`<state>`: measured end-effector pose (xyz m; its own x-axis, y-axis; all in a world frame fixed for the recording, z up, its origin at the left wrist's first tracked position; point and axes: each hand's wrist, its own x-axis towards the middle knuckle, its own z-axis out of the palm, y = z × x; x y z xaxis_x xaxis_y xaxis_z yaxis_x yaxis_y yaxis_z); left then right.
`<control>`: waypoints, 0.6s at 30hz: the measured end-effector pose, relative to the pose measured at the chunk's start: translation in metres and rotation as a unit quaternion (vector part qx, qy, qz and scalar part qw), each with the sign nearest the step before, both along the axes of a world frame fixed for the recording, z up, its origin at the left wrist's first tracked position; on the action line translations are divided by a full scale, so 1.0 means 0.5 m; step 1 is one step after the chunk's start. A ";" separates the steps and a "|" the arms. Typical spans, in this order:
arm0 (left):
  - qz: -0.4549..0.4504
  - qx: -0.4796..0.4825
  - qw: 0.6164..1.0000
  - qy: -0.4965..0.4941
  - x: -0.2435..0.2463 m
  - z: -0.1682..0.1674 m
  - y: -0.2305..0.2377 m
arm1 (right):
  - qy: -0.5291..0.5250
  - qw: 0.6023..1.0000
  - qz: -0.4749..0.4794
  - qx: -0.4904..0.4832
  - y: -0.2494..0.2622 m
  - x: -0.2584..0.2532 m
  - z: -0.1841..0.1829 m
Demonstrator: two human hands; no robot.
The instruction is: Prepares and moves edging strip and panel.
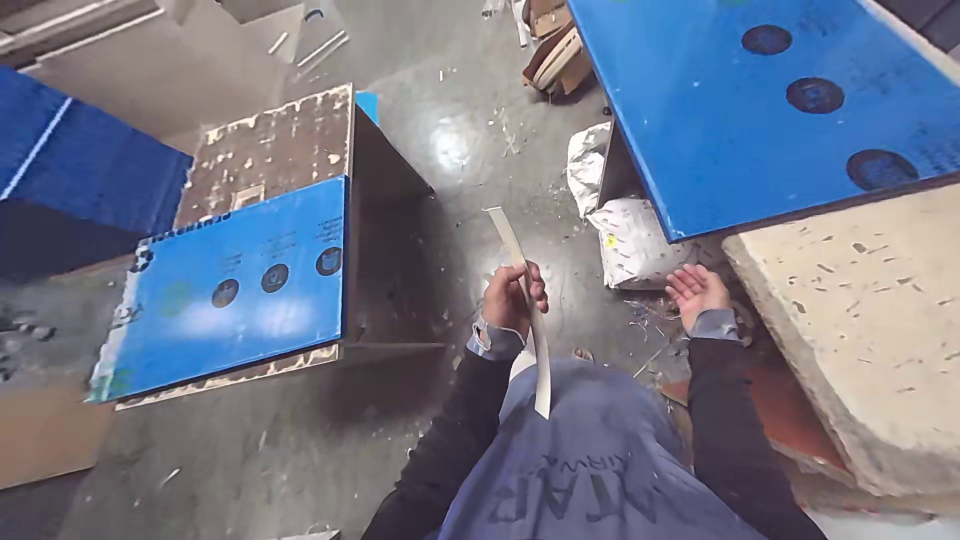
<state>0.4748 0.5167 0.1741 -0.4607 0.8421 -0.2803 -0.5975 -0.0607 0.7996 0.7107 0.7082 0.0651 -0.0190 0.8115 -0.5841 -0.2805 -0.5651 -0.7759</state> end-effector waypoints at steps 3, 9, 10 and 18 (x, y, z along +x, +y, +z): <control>-0.002 0.002 1.000 0.001 0.003 0.000 0.000 | 0.031 0.999 -0.015 -0.008 0.023 0.005 0.002; -0.023 0.004 0.999 -0.023 0.008 -0.002 0.002 | 0.135 0.987 -0.082 -0.024 0.064 -0.012 -0.005; -0.027 0.003 0.999 -0.026 0.009 -0.003 0.003 | 0.151 0.982 -0.106 -0.034 0.072 -0.019 -0.004; -0.038 -0.078 0.996 0.020 0.034 0.028 0.045 | 0.150 0.971 -0.187 -0.002 0.097 -0.058 0.004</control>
